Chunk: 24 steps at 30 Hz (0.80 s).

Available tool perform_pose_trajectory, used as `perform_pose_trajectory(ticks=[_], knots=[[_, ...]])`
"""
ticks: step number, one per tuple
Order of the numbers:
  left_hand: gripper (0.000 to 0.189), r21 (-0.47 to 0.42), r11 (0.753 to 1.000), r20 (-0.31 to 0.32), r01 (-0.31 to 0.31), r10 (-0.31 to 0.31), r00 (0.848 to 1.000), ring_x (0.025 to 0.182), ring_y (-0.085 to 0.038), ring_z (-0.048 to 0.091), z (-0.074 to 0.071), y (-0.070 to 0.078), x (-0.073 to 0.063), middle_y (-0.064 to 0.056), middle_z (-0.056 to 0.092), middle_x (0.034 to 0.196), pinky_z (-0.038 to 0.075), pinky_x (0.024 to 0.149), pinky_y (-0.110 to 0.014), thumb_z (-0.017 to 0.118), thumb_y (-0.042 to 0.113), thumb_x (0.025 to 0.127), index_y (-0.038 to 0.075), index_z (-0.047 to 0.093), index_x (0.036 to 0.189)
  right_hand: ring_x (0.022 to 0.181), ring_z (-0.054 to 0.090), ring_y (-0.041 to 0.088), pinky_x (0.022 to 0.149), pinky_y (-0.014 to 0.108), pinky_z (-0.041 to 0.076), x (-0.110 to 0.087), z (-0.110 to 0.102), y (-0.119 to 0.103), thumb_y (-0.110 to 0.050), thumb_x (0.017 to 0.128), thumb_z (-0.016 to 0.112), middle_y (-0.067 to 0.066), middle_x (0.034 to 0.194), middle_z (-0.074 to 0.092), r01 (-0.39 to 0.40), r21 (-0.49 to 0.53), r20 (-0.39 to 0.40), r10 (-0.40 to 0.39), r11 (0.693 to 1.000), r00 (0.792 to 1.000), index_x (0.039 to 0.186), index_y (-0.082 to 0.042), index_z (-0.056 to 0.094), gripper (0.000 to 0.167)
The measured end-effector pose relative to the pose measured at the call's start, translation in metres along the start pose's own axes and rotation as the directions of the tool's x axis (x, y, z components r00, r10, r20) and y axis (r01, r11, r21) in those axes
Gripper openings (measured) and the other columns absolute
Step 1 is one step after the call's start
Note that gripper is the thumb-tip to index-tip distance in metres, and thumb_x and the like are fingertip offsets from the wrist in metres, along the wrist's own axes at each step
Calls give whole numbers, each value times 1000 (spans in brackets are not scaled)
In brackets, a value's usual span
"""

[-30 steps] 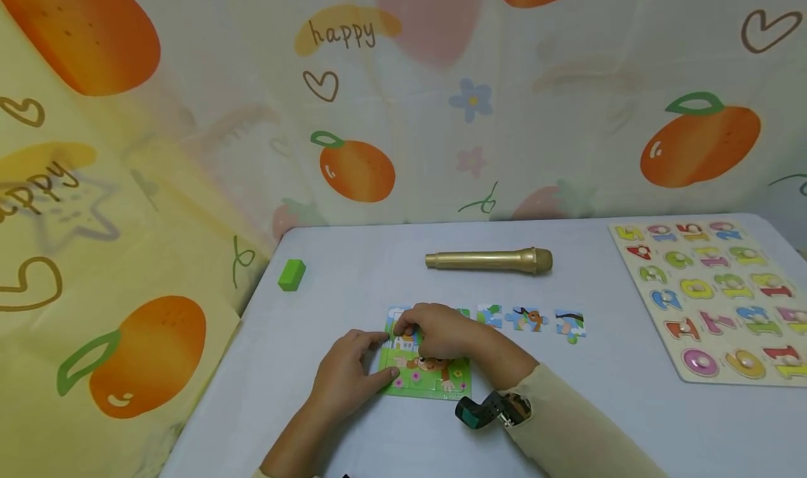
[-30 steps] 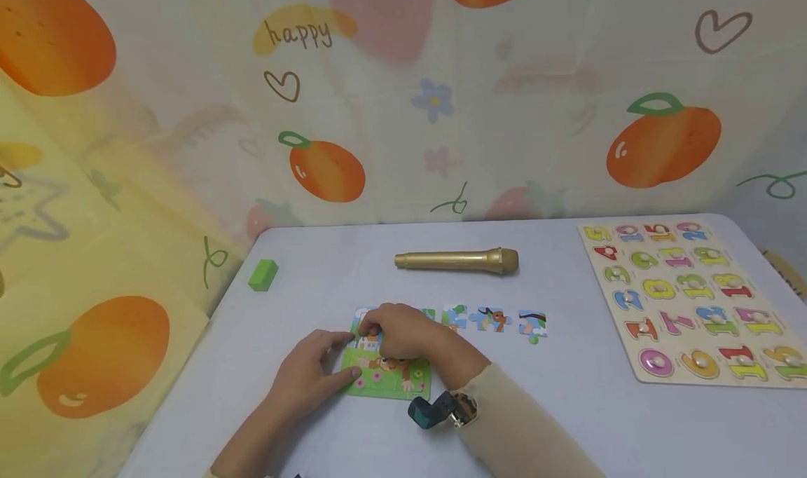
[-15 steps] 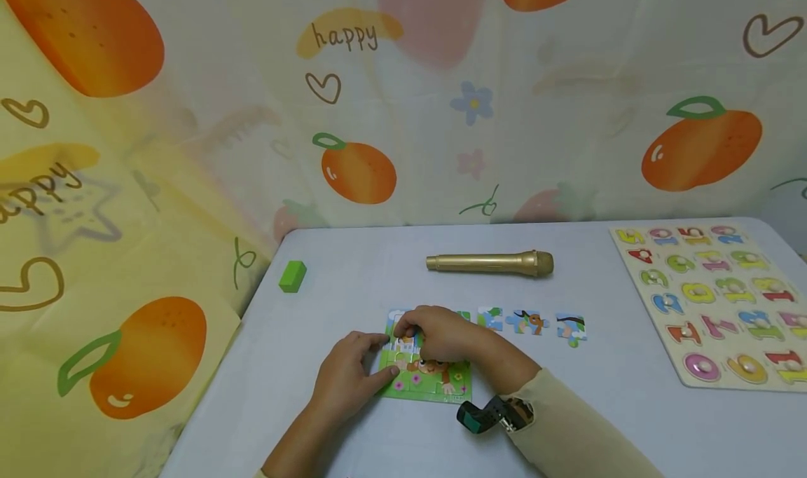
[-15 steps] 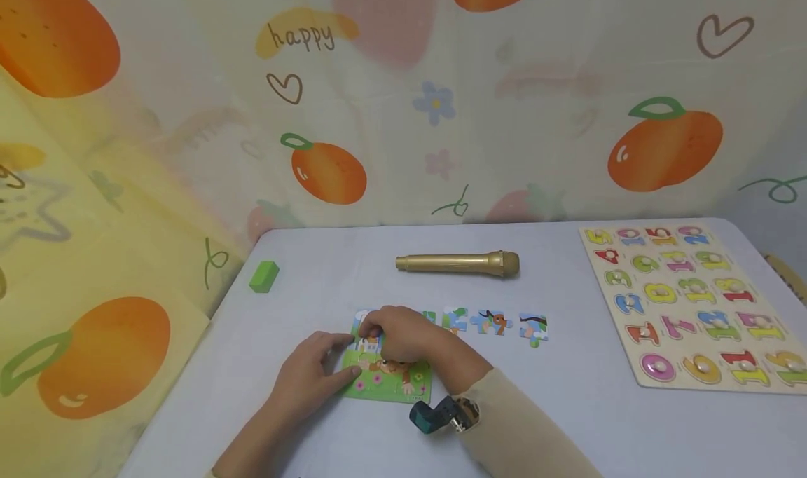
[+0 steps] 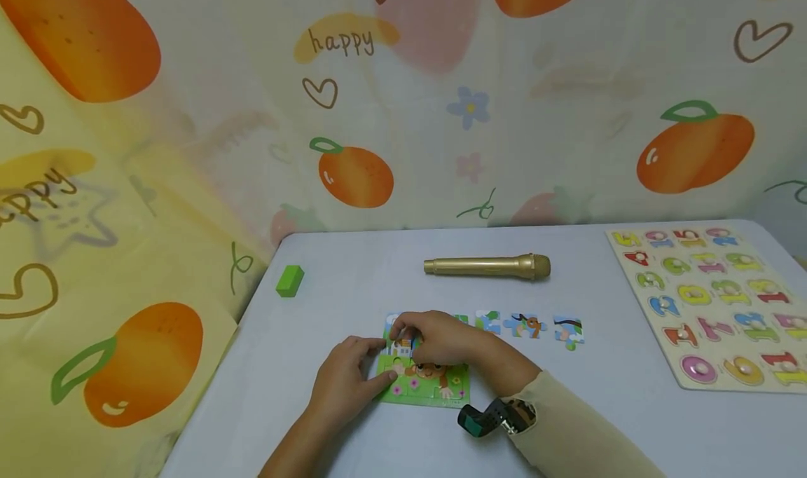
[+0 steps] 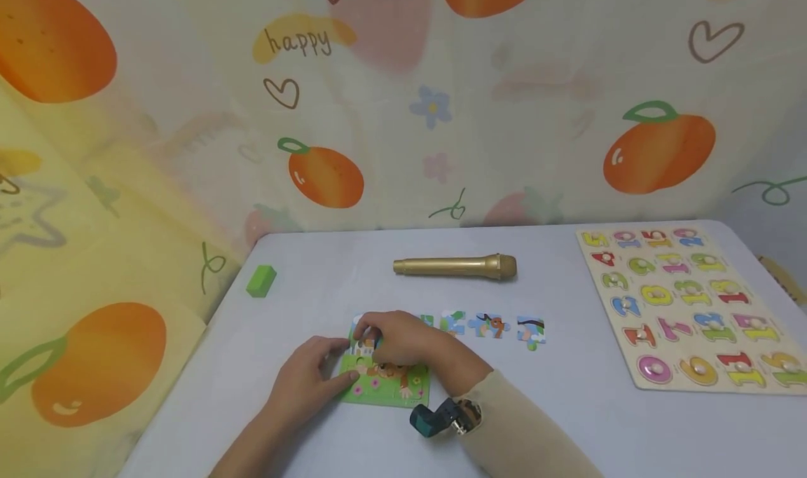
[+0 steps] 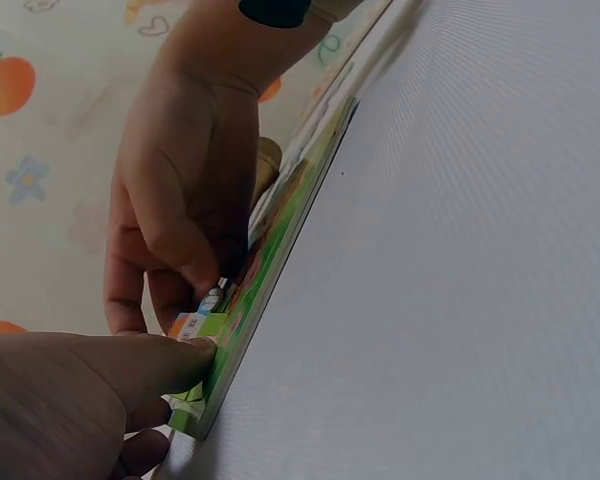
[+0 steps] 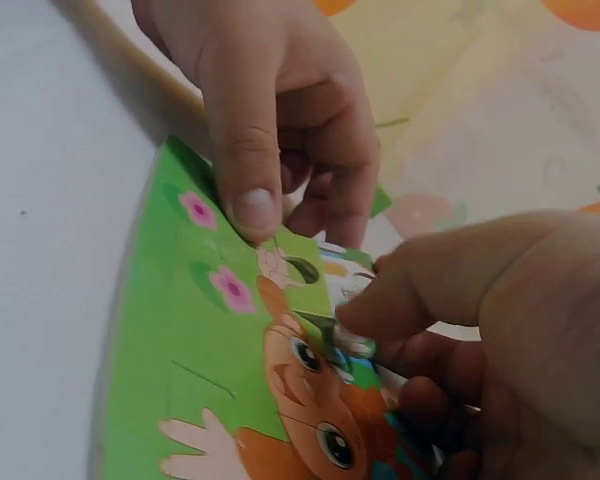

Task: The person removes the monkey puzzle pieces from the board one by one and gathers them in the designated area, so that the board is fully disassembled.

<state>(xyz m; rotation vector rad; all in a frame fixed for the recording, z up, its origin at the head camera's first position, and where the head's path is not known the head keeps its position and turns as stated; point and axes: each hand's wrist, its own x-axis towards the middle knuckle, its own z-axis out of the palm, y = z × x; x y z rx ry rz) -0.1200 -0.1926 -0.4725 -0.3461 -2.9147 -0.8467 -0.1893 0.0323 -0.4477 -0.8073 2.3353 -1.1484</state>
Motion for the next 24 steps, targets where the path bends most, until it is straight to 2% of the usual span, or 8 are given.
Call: perform_pose_trajectory(ticks=[4, 7, 13, 17, 20, 24], knots=[[48, -4, 1000, 5, 0, 0, 1000, 98, -15, 61, 0, 1, -1, 1, 70, 113, 51, 81, -37, 93, 33, 84, 14, 76, 124, 86, 61, 13, 76, 33, 51, 0, 4, -1, -8, 96, 74, -3, 105, 69, -3, -4, -45, 2, 1000, 999, 118, -22, 71, 26], [47, -6, 1000, 2, 4, -4, 1000, 98, -14, 60, 0, 1, 0, 2, 69, 112, 50, 81, -37, 93, 32, 84, 14, 76, 124, 84, 61, 12, 75, 33, 51, 0, 8, -4, -11, 98, 74, -5, 101, 68, -18, -19, -86, 17, 1000, 996, 115, -23, 71, 21], [48, 8, 1000, -7, -2, 2, 1000, 98, -13, 60, 2, -3, 1, 4, 68, 111, 51, 82, -37, 93, 31, 84, 14, 75, 125, 72, 58, 11, 67, 30, 48, 1, 11, -8, -11, 98, 74, -7, 95, 64, -48, -66, -109, 41, 997, 993, 121, -23, 71, 26], [47, -1, 1000, -9, -14, 14, 1000, 100, -14, 62, 0, -2, 0, 4, 69, 112, 52, 84, -38, 93, 32, 84, 15, 75, 124, 71, 57, 10, 68, 30, 47, 1, 12, -8, -11, 96, 75, -9, 89, 64, -40, -103, -104, 30, 994, 994, 121, -22, 74, 27], [47, 1, 1000, -11, -22, 22, 1000, 101, -16, 63, 0, -2, 0, 3, 70, 112, 53, 85, -40, 93, 34, 84, 14, 75, 124, 75, 58, 9, 70, 31, 49, 2, 11, -9, -10, 96, 75, -9, 90, 67, -29, -85, -103, 20, 996, 994, 116, -22, 75, 23], [48, 11, 1000, -8, -18, 18, 1000, 102, -16, 64, 1, -1, 0, 3, 70, 113, 54, 85, -41, 92, 34, 84, 14, 75, 125, 70, 58, 10, 65, 29, 48, 1, 7, -9, -8, 98, 73, -6, 89, 66, -24, -24, -103, 22, 999, 994, 116, -20, 74, 22]])
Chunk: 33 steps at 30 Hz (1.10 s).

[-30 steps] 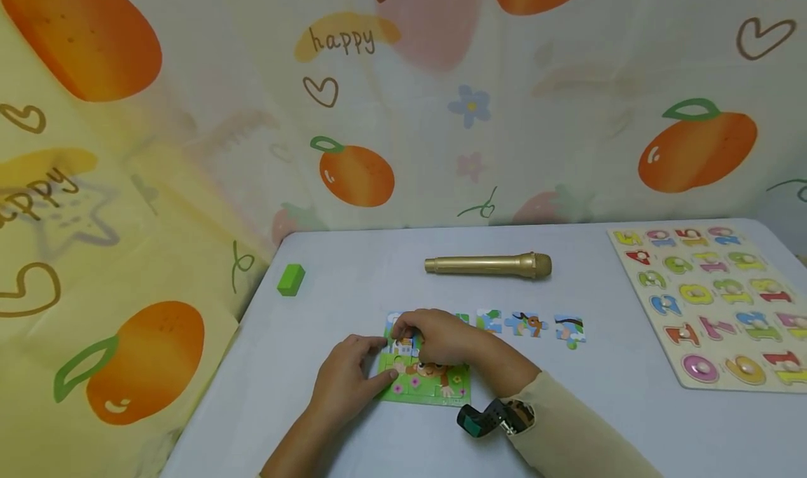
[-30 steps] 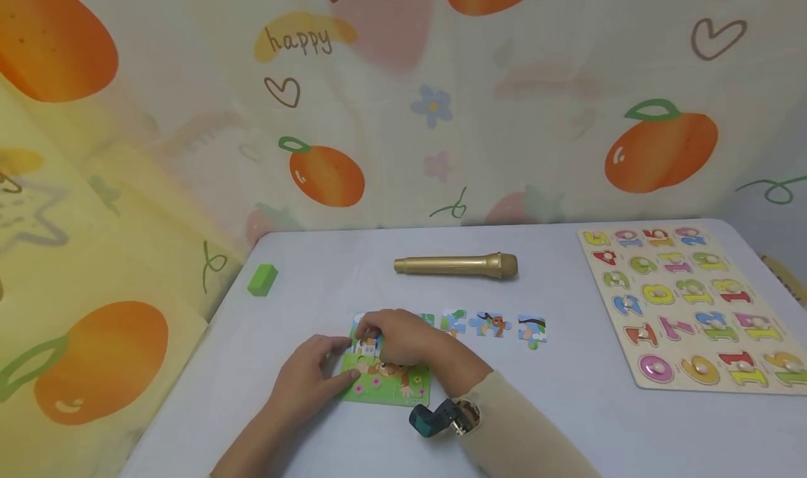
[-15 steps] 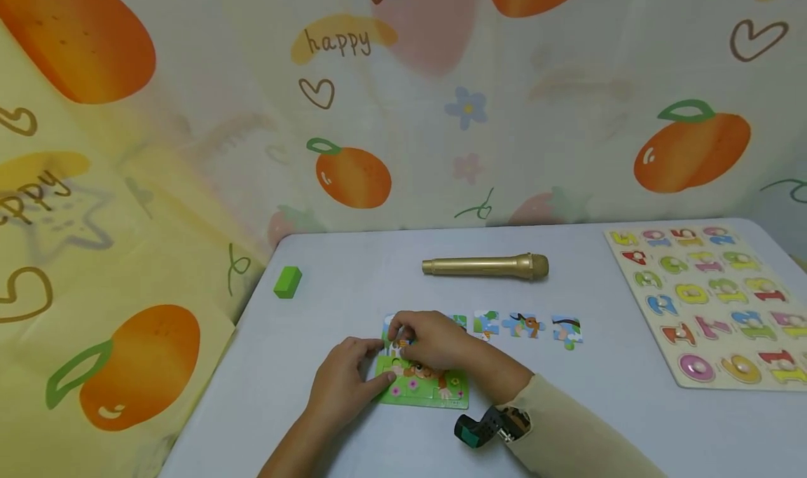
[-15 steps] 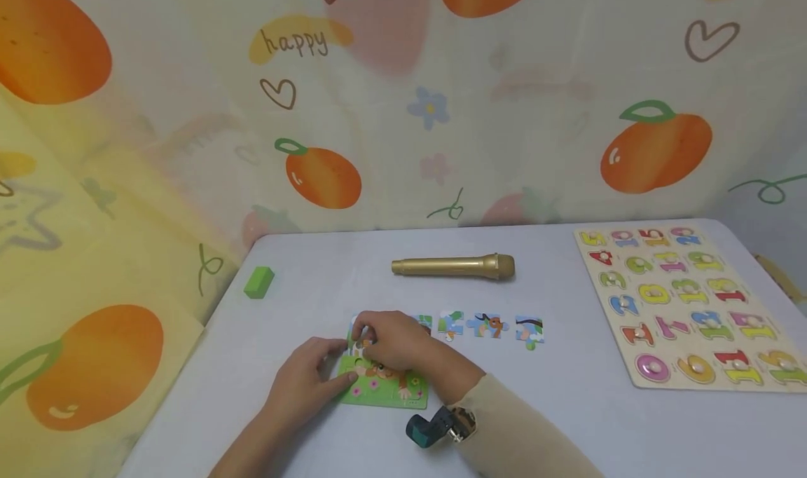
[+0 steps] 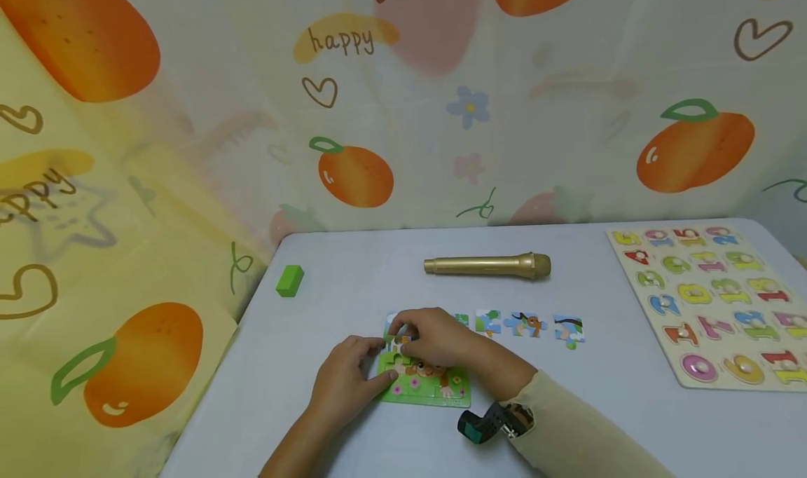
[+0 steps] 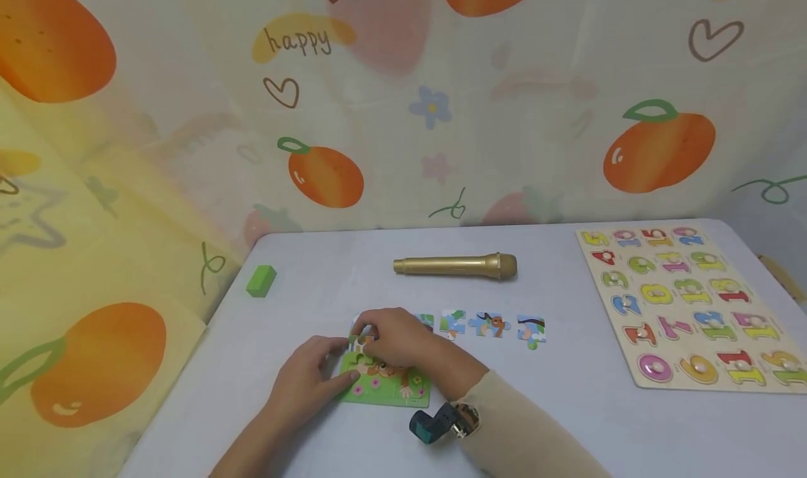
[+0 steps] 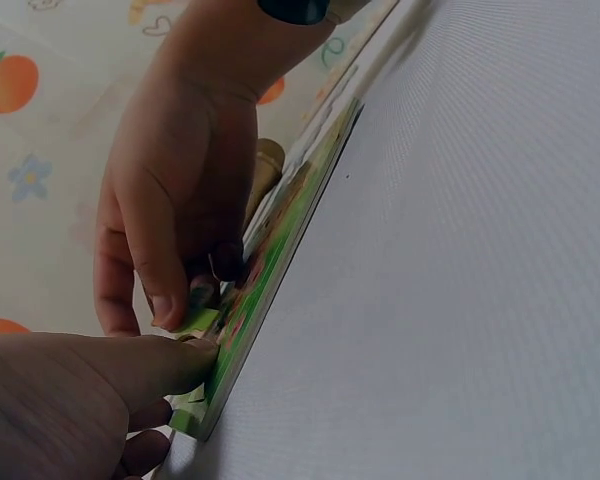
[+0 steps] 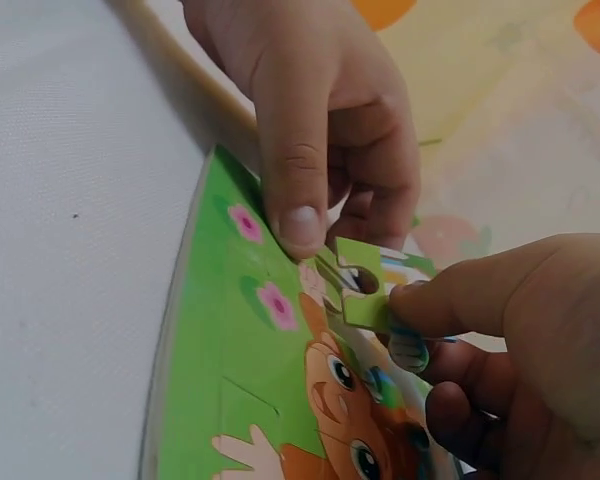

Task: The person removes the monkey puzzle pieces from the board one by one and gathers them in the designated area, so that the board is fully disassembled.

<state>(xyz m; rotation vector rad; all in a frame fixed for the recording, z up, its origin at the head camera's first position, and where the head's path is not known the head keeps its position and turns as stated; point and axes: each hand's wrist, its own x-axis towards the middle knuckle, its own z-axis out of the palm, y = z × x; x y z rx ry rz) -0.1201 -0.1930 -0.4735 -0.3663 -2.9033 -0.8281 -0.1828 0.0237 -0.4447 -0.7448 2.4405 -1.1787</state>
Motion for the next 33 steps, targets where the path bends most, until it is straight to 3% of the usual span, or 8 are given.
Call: perform_pose_trajectory(ticks=[5, 9, 16, 22, 33], knots=[[49, -5, 1000, 15, 16, -16, 1000, 100, -14, 61, 1, 2, 1, 4, 69, 112, 52, 83, -38, 92, 33, 84, 14, 75, 126, 56, 54, 9, 55, 26, 45, -4, -6, 2, -5, 99, 68, -3, 85, 65, -19, 74, 9, 18, 997, 1000, 118, -17, 73, 23], [49, 11, 999, 28, 37, -37, 999, 96, -12, 58, 3, 4, 3, 4, 68, 112, 50, 81, -35, 92, 33, 84, 15, 75, 127, 56, 54, 9, 54, 25, 44, -9, -12, 5, -5, 98, 68, -3, 84, 67, -41, 91, 6, 41, 995, 999, 118, -17, 72, 23], [49, 16, 999, 36, 41, -42, 998, 95, -11, 57, 1, 2, 3, 4, 69, 114, 49, 80, -35, 92, 33, 85, 16, 75, 127, 60, 52, 10, 59, 29, 45, -21, -23, 10, -6, 96, 71, -3, 78, 63, -28, 61, -13, 29, 998, 1000, 112, -18, 72, 20], [51, 36, 995, 43, 88, -90, 995, 97, -11, 57, -4, -2, 1, 5, 68, 115, 50, 84, -37, 93, 34, 84, 17, 75, 128, 62, 48, 9, 63, 29, 43, -34, -32, 13, -6, 95, 72, -5, 73, 58, 3, 56, -2, -3, 998, 1000, 112, -17, 72, 21], [53, 36, 994, 68, 100, -102, 992, 103, -15, 61, -2, 3, 3, 1, 70, 121, 50, 86, -39, 92, 35, 84, 16, 75, 130, 63, 49, 10, 62, 30, 42, -69, -51, 29, -4, 91, 73, -4, 76, 60, -79, -16, -21, 79, 997, 997, 109, -19, 72, 23]])
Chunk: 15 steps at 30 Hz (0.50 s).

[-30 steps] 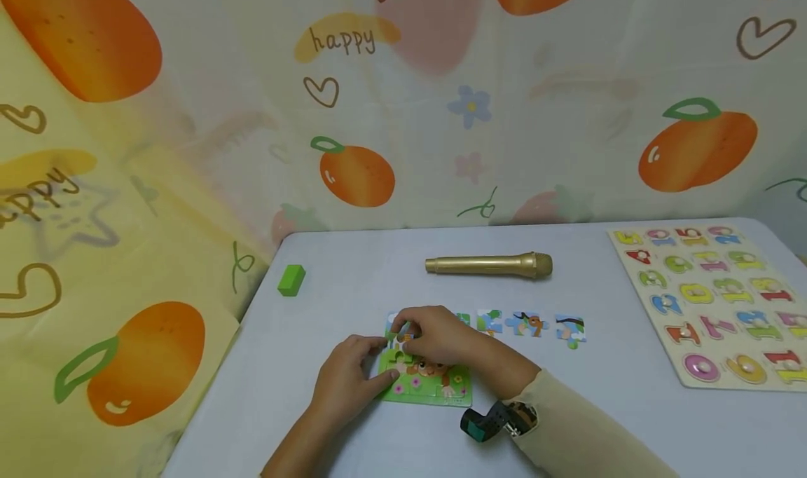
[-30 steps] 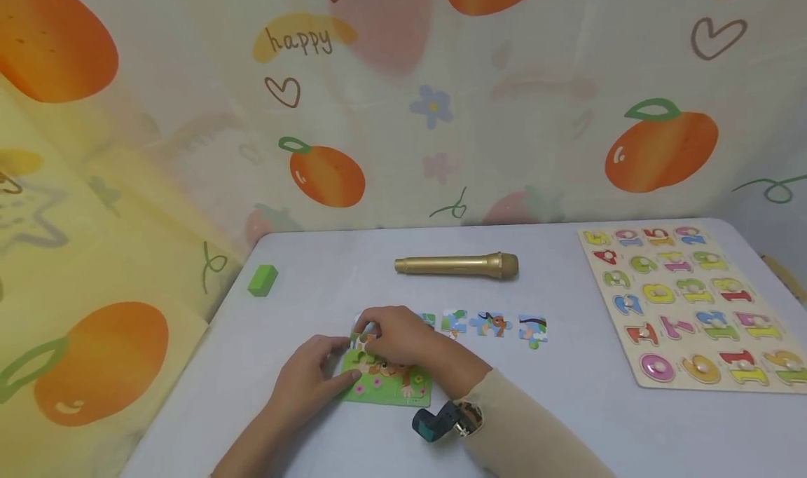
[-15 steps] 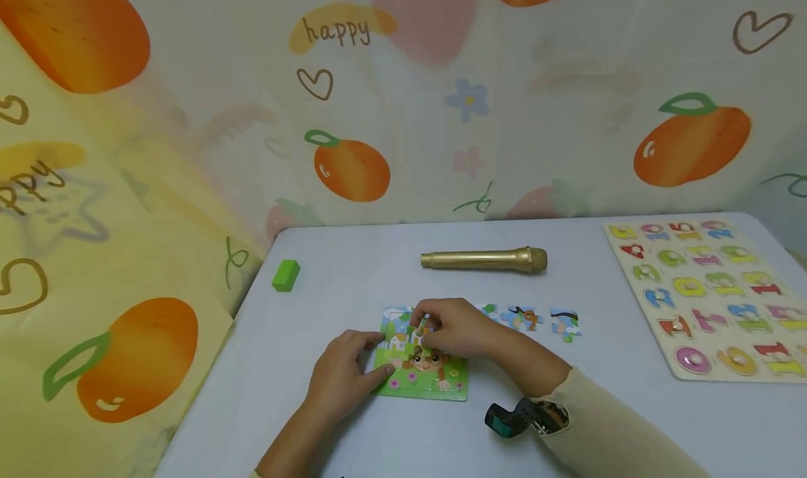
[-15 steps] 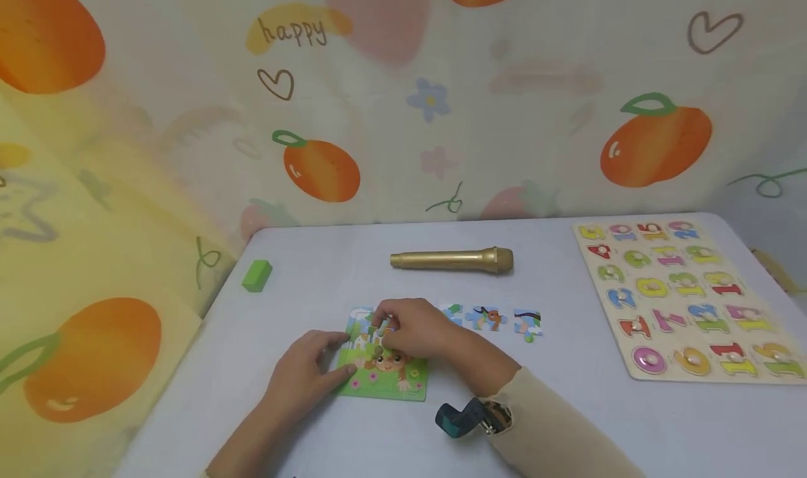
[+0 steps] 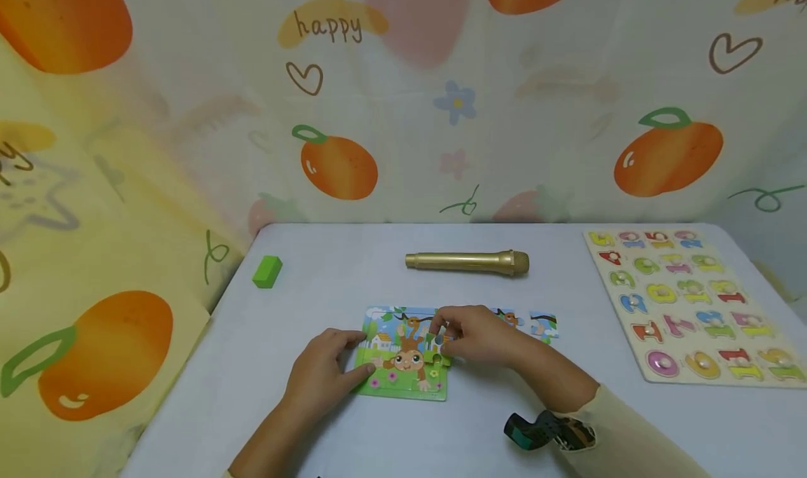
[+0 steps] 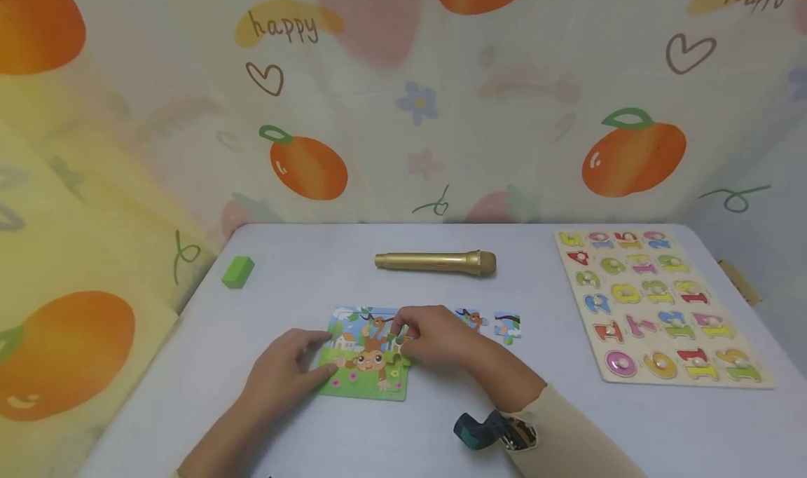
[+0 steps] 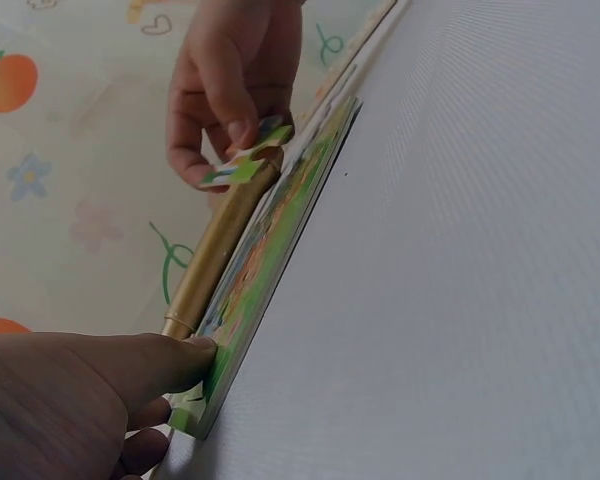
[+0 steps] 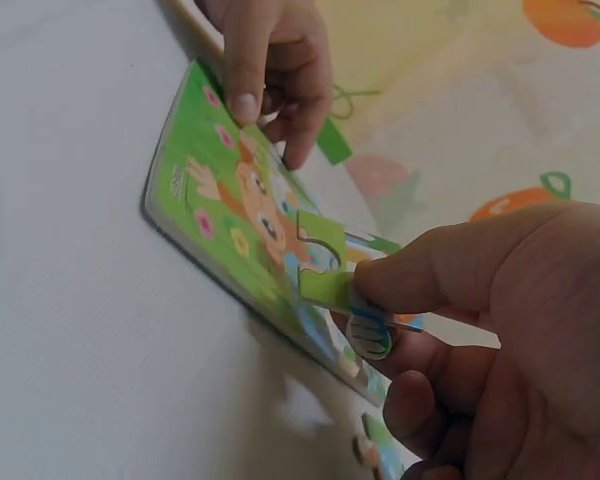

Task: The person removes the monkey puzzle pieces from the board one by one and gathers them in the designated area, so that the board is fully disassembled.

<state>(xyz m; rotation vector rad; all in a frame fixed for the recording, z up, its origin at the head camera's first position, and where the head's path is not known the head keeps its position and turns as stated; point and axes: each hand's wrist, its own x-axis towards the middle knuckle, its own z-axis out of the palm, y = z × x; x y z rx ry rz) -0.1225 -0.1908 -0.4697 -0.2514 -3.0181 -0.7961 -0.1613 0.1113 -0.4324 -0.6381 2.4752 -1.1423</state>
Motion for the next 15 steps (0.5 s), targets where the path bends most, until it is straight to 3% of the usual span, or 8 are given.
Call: perform_pose_trajectory(ticks=[9, 15], knots=[[54, 14, 1000, 7, 1, -1, 1000, 117, -21, 64, 1, -1, 0, 1, 70, 125, 53, 97, -46, 91, 37, 85, 16, 74, 132, 68, 55, 12, 66, 32, 45, -17, -6, 13, -6, 90, 76, -6, 79, 65, -26, 7, 0, 26, 1000, 1000, 110, -20, 73, 24], [54, 20, 1000, 5, 0, 0, 1000, 118, -23, 64, -1, 0, -1, 0, 70, 124, 52, 98, -48, 91, 36, 85, 16, 74, 131, 66, 55, 11, 77, 38, 42, -21, -6, 19, -7, 90, 77, -8, 76, 64, -30, -31, -12, 30, 999, 999, 109, -22, 73, 24]])
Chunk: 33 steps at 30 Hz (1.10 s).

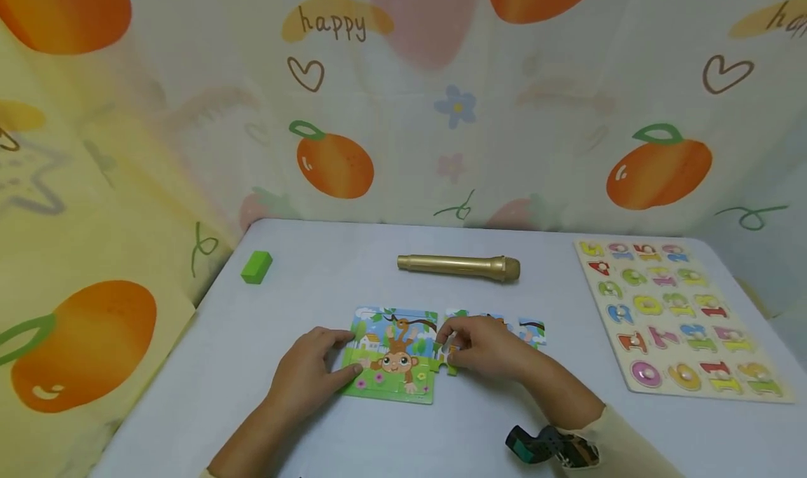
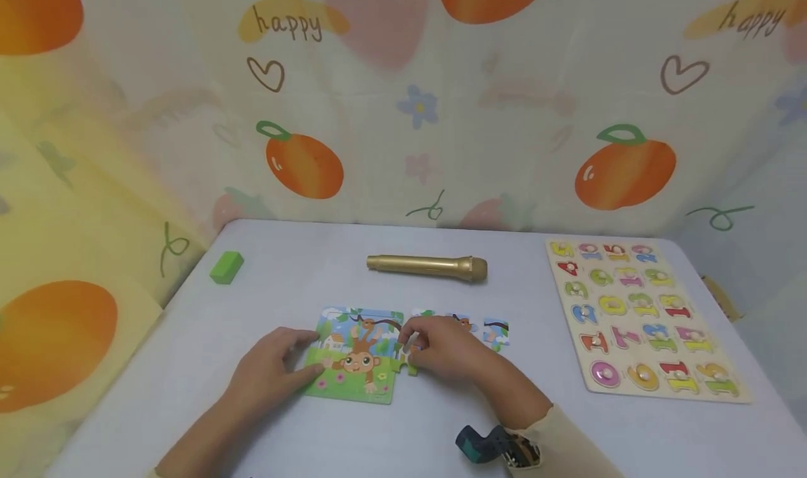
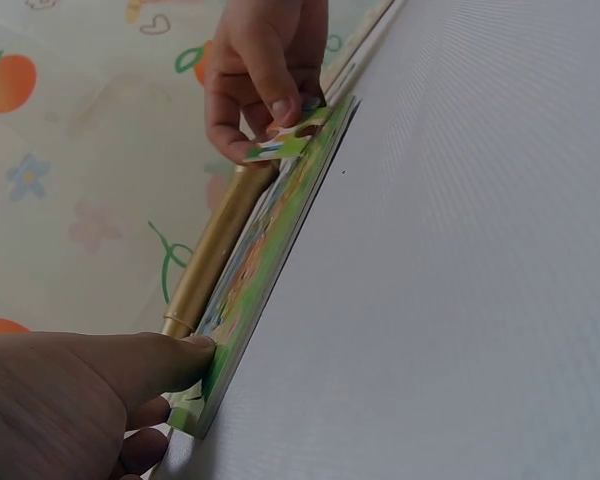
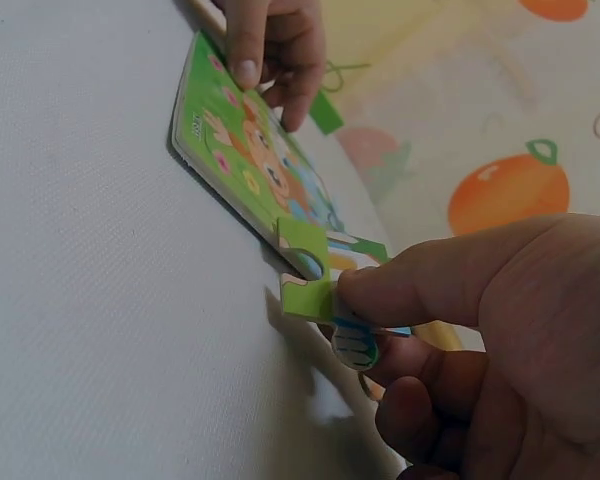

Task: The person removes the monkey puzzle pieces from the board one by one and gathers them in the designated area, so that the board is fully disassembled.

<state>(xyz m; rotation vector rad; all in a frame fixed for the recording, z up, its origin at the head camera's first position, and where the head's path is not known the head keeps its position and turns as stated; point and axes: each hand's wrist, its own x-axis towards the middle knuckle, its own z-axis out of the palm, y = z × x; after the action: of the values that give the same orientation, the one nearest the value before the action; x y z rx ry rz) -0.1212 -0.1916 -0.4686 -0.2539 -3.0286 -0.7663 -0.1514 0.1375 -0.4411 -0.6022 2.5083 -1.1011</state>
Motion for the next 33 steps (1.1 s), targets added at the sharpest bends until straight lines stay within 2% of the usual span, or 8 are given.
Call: perform_pose_trajectory(ticks=[8, 14, 20, 23, 28, 33], knots=[[52, 10, 1000, -4, -13, 13, 1000, 113, -22, 65, -7, -5, -3, 0, 71, 121, 52, 95, -47, 92, 36, 84, 17, 75, 130, 72, 53, 14, 67, 33, 45, -4, 5, 1, -5, 91, 79, -4, 80, 61, -27, 18, -40, 28, 999, 999, 108, -18, 75, 22], [52, 23, 1000, -12, -19, 20, 1000, 115, -23, 65, -12, -9, -5, 1, 71, 121, 52, 97, -48, 92, 36, 84, 16, 75, 129, 78, 55, 13, 71, 33, 47, -5, 11, 1, -6, 89, 78, -6, 87, 64, -30, -14, -85, 29, 999, 996, 107, -20, 77, 23], [51, 22, 1000, -3, -23, 23, 1000, 103, -18, 61, -14, -11, -7, 2, 71, 117, 51, 88, -43, 92, 35, 84, 16, 76, 128, 87, 57, 13, 78, 36, 48, -6, 17, 0, -6, 87, 80, -8, 92, 64, -37, -53, -123, 30, 998, 992, 103, -21, 78, 22], [51, 26, 1000, -6, -18, 18, 1000, 102, -16, 60, -15, -11, -8, 3, 71, 116, 50, 87, -42, 93, 35, 83, 17, 76, 127, 89, 58, 13, 80, 38, 49, -6, 18, 0, -8, 87, 82, -8, 93, 65, -49, -59, -126, 41, 997, 991, 104, -21, 80, 21], [50, 3, 1000, 1, -21, 21, 1000, 109, -20, 64, -11, -6, -6, 1, 71, 118, 52, 92, -45, 92, 35, 84, 16, 76, 128, 89, 60, 11, 83, 38, 50, -9, 13, 2, -10, 88, 84, -10, 95, 67, -81, -101, -143, 66, 992, 988, 106, -21, 82, 21], [51, -19, 1000, -7, -17, 17, 1000, 113, -22, 65, -5, 2, -1, 0, 71, 120, 53, 95, -46, 92, 35, 85, 16, 75, 128, 93, 63, 12, 86, 40, 51, -9, 1, 6, -11, 87, 86, -10, 99, 70, -71, -158, -160, 45, 985, 986, 106, -22, 84, 22]])
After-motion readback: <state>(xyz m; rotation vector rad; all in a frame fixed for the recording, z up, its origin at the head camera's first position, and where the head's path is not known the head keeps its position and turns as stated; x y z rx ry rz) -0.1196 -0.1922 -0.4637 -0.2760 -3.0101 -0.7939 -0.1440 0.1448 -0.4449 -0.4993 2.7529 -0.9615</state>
